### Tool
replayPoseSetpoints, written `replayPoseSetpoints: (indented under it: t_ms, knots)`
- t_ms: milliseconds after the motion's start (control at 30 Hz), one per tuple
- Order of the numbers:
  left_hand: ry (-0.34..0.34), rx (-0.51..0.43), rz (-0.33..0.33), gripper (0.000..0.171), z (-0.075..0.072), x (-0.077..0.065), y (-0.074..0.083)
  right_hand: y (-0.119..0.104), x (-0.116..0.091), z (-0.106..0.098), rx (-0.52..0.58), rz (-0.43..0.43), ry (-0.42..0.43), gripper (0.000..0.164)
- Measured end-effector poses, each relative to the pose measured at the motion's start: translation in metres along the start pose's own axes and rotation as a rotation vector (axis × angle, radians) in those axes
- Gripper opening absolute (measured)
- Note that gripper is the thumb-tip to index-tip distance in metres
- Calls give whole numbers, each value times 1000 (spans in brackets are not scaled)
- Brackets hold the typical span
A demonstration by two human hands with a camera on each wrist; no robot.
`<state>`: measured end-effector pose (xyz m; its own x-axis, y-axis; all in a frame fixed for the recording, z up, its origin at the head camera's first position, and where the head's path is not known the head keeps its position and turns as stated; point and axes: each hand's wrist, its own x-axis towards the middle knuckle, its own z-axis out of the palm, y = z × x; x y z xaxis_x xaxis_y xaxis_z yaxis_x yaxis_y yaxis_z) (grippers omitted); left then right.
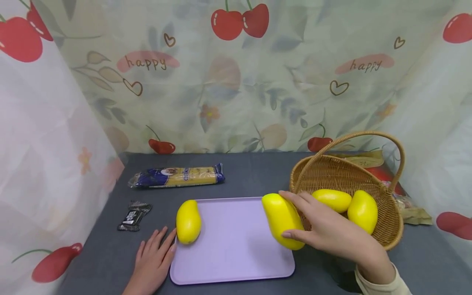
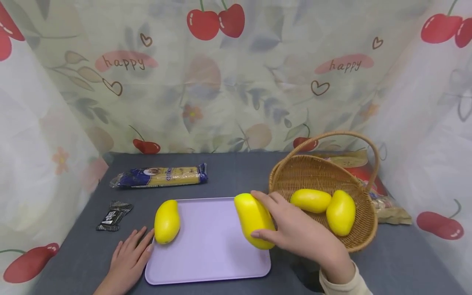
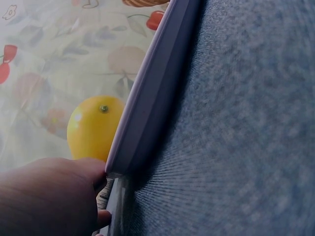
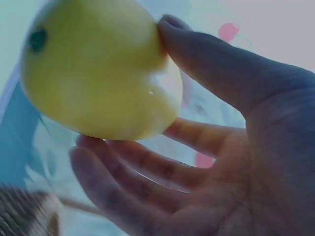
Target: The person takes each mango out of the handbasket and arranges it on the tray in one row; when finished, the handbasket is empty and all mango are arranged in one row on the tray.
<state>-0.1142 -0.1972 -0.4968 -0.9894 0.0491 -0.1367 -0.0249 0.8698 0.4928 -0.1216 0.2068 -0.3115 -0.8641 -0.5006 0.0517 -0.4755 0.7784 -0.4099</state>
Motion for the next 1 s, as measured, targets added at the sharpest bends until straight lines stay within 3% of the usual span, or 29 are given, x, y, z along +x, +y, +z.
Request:
replayPoseSetpoints:
  t_ms: [167, 333, 633, 1000]
  knots:
    - [-11, 5, -15, 57, 1, 0, 1, -4, 17, 25, 68, -4, -14, 78]
    - [-18, 16, -27, 56, 1, -1, 1, -10, 37, 56, 143, 55, -26, 78]
    - [-3, 17, -10, 57, 0, 0, -1, -18, 86, 113, 341, 73, -60, 79]
    - [-17, 9, -21, 58, -1, 0, -1, -20, 120, 146, 412, 182, -70, 75]
